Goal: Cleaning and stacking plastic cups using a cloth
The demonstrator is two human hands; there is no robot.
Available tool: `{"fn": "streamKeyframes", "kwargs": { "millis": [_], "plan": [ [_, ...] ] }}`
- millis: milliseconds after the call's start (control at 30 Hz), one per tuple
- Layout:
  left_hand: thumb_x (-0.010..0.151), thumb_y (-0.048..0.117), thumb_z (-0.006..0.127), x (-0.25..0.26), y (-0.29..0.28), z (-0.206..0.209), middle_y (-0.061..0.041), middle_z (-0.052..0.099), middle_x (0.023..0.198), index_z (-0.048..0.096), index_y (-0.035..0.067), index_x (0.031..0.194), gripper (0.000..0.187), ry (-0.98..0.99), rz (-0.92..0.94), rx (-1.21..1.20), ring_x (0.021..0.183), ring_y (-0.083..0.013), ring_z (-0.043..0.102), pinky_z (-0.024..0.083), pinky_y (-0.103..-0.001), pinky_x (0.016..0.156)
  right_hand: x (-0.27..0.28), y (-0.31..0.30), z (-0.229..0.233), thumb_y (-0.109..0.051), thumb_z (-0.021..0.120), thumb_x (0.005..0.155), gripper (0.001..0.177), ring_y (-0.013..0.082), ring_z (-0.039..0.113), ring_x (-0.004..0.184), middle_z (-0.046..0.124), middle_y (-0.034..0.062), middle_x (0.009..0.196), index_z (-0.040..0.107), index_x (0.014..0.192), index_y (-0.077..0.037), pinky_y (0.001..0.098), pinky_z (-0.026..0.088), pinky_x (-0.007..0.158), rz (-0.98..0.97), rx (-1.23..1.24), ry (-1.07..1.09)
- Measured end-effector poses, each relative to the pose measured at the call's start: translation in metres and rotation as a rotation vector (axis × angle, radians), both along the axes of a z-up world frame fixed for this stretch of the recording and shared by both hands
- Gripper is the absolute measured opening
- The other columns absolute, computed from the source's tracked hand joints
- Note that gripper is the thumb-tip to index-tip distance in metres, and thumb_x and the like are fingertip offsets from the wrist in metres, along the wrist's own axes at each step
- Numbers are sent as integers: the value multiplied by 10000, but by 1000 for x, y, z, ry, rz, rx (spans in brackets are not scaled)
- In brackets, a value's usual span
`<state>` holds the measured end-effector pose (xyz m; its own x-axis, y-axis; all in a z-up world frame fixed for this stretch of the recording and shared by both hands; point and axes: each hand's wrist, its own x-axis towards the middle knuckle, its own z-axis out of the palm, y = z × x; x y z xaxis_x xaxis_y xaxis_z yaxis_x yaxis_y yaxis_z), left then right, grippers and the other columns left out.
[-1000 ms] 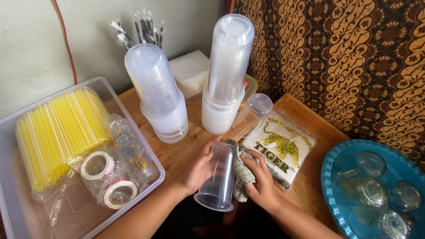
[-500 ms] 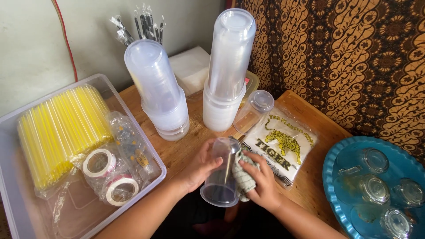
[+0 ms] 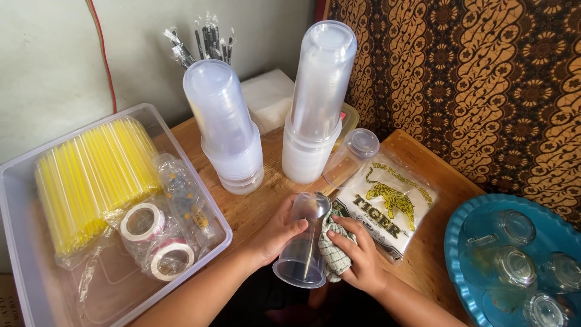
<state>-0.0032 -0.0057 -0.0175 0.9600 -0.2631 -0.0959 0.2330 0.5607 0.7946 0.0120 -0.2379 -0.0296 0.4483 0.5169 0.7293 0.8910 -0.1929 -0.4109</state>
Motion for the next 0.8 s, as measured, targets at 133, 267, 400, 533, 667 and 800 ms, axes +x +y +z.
{"fn": "streamKeyframes", "kwargs": {
  "millis": [133, 267, 400, 533, 667, 800],
  "plan": [
    [754, 406, 835, -2, -1, 8, -155, 635, 1249, 428, 81, 1387, 820, -37, -17, 41, 1077, -244, 663, 595, -385, 875, -1, -5, -11, -530, 578, 1023, 533, 423, 607, 1121, 520, 212, 1448, 545, 1420, -175, 538, 538, 867, 23, -109, -298],
    [864, 691, 483, -9, 1, 30, -130, 597, 1368, 413, 99, 1408, 807, -206, -52, 430, 1257, -241, 585, 463, -377, 1057, -4, -2, -6, -395, 494, 1062, 357, 388, 628, 1056, 588, 138, 1369, 615, 1345, -213, 520, 563, 824, 121, -150, -400],
    [974, 574, 406, -10, -7, 5, -134, 629, 1288, 399, 181, 1444, 613, -121, -53, 242, 858, -212, 697, 593, -312, 709, 8, -10, -22, -396, 588, 966, 466, 408, 592, 1236, 540, 244, 1419, 581, 1364, -153, 543, 509, 976, -102, -72, -63],
    [962, 485, 488, -6, -5, -8, -152, 636, 1211, 319, 145, 1507, 664, -95, -42, 293, 840, -220, 717, 624, -310, 698, 6, -1, -5, -222, 503, 1004, 442, 437, 533, 1379, 492, 266, 1438, 516, 1426, -91, 565, 475, 1106, -82, 134, 221],
    [931, 469, 616, -3, -3, 2, -129, 642, 1105, 423, 110, 1359, 591, -72, -73, 113, 848, -211, 664, 570, -329, 708, 5, -9, -23, -429, 560, 1010, 485, 457, 574, 1247, 515, 227, 1433, 539, 1423, -175, 550, 532, 953, -19, -46, -119],
    [833, 432, 724, -6, 0, 22, -196, 623, 1204, 450, 115, 1321, 643, 87, -107, 12, 978, -314, 662, 582, -424, 783, -2, -4, -1, -505, 383, 1098, 477, 446, 613, 1108, 548, 182, 1406, 569, 1396, -182, 551, 552, 844, 124, -148, -305]
  ]
}}
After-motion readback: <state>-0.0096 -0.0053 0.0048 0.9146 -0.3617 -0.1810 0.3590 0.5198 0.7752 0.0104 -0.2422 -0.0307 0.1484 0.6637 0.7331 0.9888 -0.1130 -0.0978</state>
